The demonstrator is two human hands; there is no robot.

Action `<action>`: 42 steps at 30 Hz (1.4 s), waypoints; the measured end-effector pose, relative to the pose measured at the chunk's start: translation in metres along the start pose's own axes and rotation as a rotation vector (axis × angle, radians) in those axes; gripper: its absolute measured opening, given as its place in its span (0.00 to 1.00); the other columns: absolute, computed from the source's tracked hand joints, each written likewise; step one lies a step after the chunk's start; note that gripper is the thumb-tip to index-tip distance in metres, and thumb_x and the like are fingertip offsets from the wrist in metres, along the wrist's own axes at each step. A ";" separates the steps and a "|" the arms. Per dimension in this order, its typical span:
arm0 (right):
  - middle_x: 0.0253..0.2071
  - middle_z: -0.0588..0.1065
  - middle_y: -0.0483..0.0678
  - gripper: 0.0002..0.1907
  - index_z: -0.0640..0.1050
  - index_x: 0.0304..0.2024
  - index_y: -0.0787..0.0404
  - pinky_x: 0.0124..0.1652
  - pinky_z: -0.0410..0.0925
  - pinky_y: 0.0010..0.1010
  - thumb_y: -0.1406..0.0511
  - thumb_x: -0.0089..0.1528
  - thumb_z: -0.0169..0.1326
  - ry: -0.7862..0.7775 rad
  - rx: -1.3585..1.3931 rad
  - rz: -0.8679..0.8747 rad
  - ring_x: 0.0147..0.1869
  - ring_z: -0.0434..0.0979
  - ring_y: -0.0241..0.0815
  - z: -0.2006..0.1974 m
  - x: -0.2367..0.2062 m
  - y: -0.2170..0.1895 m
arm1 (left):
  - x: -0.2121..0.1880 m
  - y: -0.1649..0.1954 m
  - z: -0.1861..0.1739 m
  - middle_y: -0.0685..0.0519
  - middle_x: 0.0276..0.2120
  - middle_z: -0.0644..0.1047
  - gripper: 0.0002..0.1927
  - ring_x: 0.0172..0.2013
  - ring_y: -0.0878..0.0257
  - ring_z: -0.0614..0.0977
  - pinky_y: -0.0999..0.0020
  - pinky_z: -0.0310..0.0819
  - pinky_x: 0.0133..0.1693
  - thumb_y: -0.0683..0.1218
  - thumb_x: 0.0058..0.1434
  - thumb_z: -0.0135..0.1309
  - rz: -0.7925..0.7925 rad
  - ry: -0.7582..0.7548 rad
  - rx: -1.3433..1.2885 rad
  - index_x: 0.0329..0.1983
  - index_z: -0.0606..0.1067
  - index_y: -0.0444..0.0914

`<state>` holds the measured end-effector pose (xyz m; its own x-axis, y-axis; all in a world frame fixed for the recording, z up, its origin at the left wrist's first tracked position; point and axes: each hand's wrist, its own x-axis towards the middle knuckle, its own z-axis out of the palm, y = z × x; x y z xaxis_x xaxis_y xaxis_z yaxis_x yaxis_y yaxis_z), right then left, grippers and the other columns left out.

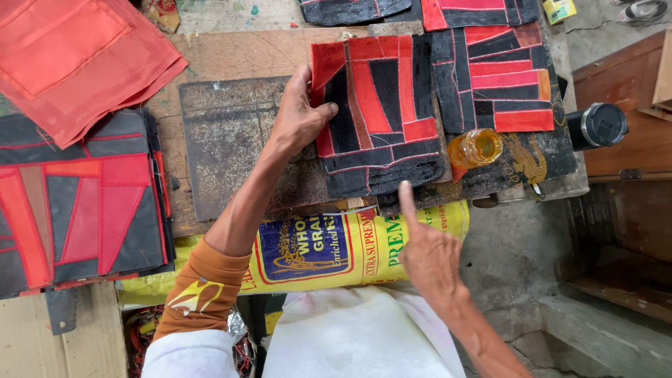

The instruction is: The person sits at a workbench and handles patchwork fabric pieces one at a time, holding each up and turning it over to view both sides, then stacks the pieces on the bench. They occasionally reach toward a small jar on the bench and continue with the next piece.

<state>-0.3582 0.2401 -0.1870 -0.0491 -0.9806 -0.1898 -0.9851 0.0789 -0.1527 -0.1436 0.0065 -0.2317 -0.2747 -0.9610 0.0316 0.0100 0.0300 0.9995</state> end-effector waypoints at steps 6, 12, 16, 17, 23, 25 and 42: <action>0.19 0.70 0.56 0.45 0.65 0.73 0.43 0.28 0.67 0.47 0.78 0.54 0.47 0.157 0.324 -0.018 0.20 0.73 0.52 -0.012 0.005 0.012 | 0.001 0.003 0.000 0.51 0.50 0.78 0.28 0.52 0.65 0.80 0.67 0.75 0.57 0.29 0.53 0.58 0.026 -0.022 -0.031 0.58 0.68 0.33; 0.18 0.71 0.60 0.45 0.67 0.71 0.50 0.28 0.65 0.52 0.75 0.49 0.53 0.229 0.049 0.055 0.22 0.73 0.61 -0.021 0.019 0.040 | 0.004 0.000 0.001 0.52 0.52 0.78 0.29 0.54 0.64 0.79 0.66 0.73 0.59 0.28 0.53 0.57 0.041 -0.045 -0.103 0.59 0.68 0.34; 0.17 0.71 0.60 0.45 0.66 0.72 0.51 0.28 0.66 0.52 0.75 0.50 0.54 0.210 0.042 0.109 0.21 0.74 0.61 -0.019 0.018 0.040 | 0.003 -0.005 -0.001 0.51 0.50 0.78 0.28 0.53 0.64 0.78 0.66 0.73 0.59 0.28 0.53 0.57 0.054 -0.020 -0.017 0.57 0.69 0.33; 0.17 0.71 0.60 0.46 0.65 0.72 0.51 0.28 0.66 0.53 0.75 0.49 0.54 0.206 0.050 0.092 0.21 0.74 0.61 -0.019 0.019 0.039 | 0.004 -0.005 -0.002 0.51 0.50 0.78 0.28 0.53 0.64 0.78 0.66 0.73 0.59 0.28 0.53 0.57 0.052 -0.020 -0.026 0.58 0.69 0.33; 0.16 0.71 0.59 0.50 0.62 0.75 0.50 0.27 0.65 0.53 0.76 0.48 0.54 0.178 0.006 0.057 0.20 0.73 0.61 -0.023 0.026 0.043 | 0.003 0.001 0.001 0.51 0.52 0.78 0.29 0.54 0.64 0.78 0.67 0.73 0.60 0.28 0.53 0.57 0.031 -0.035 -0.059 0.59 0.68 0.34; 0.16 0.71 0.59 0.51 0.60 0.76 0.51 0.27 0.65 0.52 0.76 0.48 0.53 0.174 0.011 0.044 0.20 0.73 0.61 -0.023 0.023 0.043 | 0.002 0.004 0.001 0.51 0.51 0.78 0.29 0.54 0.64 0.79 0.67 0.74 0.60 0.29 0.53 0.57 0.008 -0.022 -0.053 0.59 0.68 0.34; 0.14 0.69 0.57 0.48 0.61 0.75 0.51 0.24 0.64 0.50 0.76 0.50 0.53 0.155 -0.025 0.024 0.16 0.70 0.55 -0.023 0.025 0.030 | 0.001 -0.004 -0.001 0.50 0.52 0.78 0.28 0.55 0.62 0.78 0.65 0.72 0.60 0.29 0.52 0.57 0.070 -0.005 -0.034 0.58 0.68 0.33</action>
<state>-0.3926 0.2139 -0.1736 -0.0960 -0.9945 -0.0413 -0.9870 0.1005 -0.1257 -0.1432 0.0056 -0.2358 -0.2770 -0.9555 0.1013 0.0618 0.0875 0.9942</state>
